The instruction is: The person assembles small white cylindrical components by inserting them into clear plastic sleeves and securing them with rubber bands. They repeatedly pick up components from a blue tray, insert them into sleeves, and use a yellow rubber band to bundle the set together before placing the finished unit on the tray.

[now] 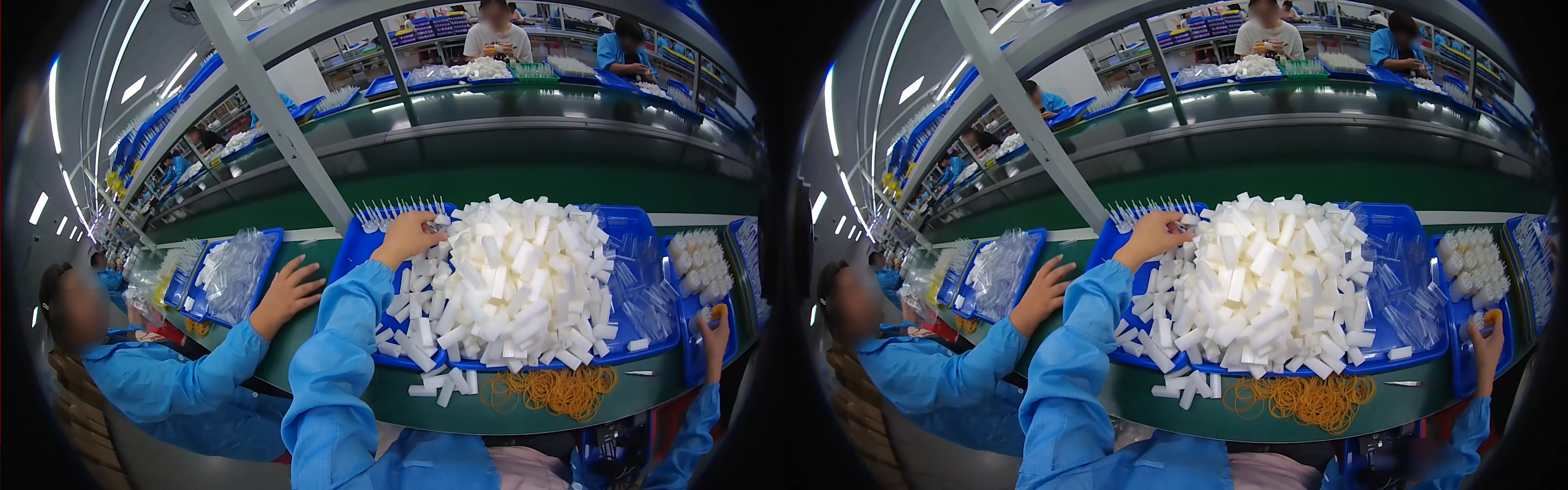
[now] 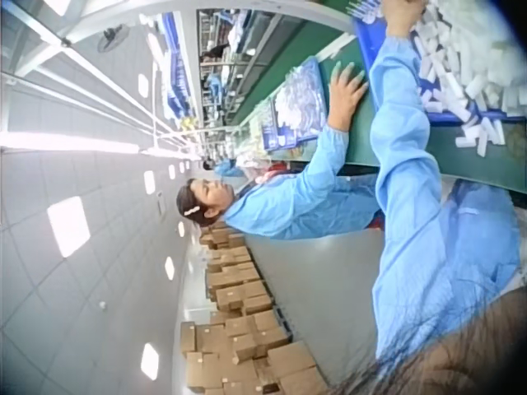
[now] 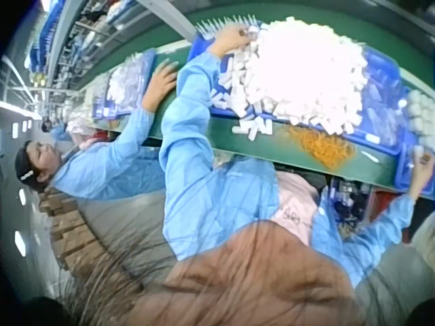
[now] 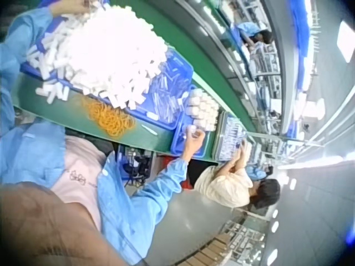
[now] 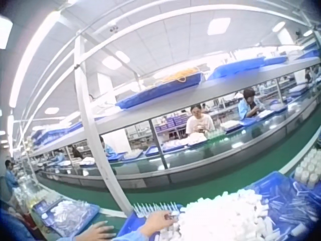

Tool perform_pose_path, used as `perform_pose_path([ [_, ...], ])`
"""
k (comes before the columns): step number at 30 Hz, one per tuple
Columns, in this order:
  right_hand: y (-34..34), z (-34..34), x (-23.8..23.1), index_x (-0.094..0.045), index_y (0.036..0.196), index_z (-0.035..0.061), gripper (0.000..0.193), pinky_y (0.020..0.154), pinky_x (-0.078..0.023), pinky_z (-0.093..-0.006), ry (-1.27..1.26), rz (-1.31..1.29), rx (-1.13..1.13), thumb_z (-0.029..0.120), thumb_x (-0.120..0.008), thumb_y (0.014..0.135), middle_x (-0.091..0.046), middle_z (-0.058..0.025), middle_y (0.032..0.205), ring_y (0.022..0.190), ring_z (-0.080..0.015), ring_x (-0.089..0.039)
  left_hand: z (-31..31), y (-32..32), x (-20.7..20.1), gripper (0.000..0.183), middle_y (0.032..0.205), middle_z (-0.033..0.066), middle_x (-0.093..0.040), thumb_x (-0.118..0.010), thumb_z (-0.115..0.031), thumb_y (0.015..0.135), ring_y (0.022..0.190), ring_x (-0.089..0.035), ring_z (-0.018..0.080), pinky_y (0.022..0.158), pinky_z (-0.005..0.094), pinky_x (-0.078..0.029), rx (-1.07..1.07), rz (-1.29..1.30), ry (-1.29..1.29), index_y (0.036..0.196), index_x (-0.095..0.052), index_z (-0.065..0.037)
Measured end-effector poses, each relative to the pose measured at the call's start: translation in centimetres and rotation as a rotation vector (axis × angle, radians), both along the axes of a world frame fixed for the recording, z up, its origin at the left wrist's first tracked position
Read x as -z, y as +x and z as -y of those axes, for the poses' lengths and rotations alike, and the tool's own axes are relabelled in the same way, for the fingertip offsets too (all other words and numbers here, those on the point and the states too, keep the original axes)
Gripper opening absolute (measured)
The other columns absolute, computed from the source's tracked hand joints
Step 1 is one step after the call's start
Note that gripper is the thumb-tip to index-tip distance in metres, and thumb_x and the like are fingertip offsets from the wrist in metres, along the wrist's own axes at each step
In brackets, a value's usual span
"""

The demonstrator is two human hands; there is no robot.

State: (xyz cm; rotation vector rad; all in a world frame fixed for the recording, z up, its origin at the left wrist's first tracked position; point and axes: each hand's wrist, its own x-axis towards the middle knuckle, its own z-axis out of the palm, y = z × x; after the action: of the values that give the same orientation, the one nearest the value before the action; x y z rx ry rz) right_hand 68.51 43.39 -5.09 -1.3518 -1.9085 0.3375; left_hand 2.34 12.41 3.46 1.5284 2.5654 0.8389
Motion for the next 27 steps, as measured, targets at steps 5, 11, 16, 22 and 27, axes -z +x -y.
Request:
perform_pose_path([
  [5,-1.1,1.2,-0.6,-0.051,0.12,0.0028,0.053,0.059,-0.039,-0.0221,0.013,-0.055,-0.066,0.016,-0.069,0.071,-0.052,-0.0029,0.101,0.066,-0.0092,-0.045,-0.4,0.2,-0.4,0.034,0.07,0.0075,-0.062,-0.073,-0.025,0.065,0.066,-0.061,0.0235,0.059,0.0333,-0.046,-0.061,-0.033,-0.116,0.093,-0.067,-0.007],
  [11,-2.2,2.7,-2.6,-0.054,0.117,0.0041,0.048,0.062,-0.038,-0.0221,0.101,0.011,-0.152,0.007,-0.065,0.071,-0.052,-0.0009,0.101,0.067,-0.0092,-0.042,1.8,0.2,-0.9,0.03,0.078,0.0088,-0.064,-0.068,-0.018,0.069,0.07,-0.062,0.0239,0.064,0.0336,-0.049,-0.033,-0.099,-0.012,0.097,-0.067,-0.008],
  [16,-4.0,2.9,-3.5,-0.052,0.12,0.0047,0.051,0.061,-0.039,-0.0236,0.123,0.01,-0.108,0.007,-0.065,0.071,-0.053,-0.0024,0.096,0.066,-0.0093,-0.041,7.3,-0.7,-2.1,0.024,0.093,0.0125,-0.063,-0.063,-0.012,0.075,0.079,-0.063,0.0238,0.071,0.0337,-0.05,-0.034,-0.083,0.187,0.098,-0.066,-0.007],
  [22,-3.0,1.2,-4.6,-0.058,0.111,0.0043,0.046,0.084,-0.045,-0.035,0.26,0.109,-0.033,0.014,-0.074,0.069,-0.059,-0.0133,0.107,0.099,-0.0295,-0.056,10.2,5.2,-5.7,0.031,0.104,0.0066,-0.061,-0.057,-0.012,0.084,0.093,-0.058,0.0139,0.084,0.0261,-0.046,-0.114,0.719,0.38,0.113,-0.057,-0.002],
  [27,-6.8,0.3,-4.8,-0.06,0.107,0.0068,0.041,0.075,-0.046,-0.0319,0.327,0.16,-0.027,0.018,-0.073,0.07,-0.059,-0.0112,0.104,0.088,-0.0259,-0.057,19.6,8.3,-3.1,0.034,0.106,0.0097,-0.056,-0.057,-0.011,0.086,0.096,-0.057,0.0187,0.086,0.0315,-0.047,-0.065,1.059,0.873,0.118,-0.046,-0.004],
])
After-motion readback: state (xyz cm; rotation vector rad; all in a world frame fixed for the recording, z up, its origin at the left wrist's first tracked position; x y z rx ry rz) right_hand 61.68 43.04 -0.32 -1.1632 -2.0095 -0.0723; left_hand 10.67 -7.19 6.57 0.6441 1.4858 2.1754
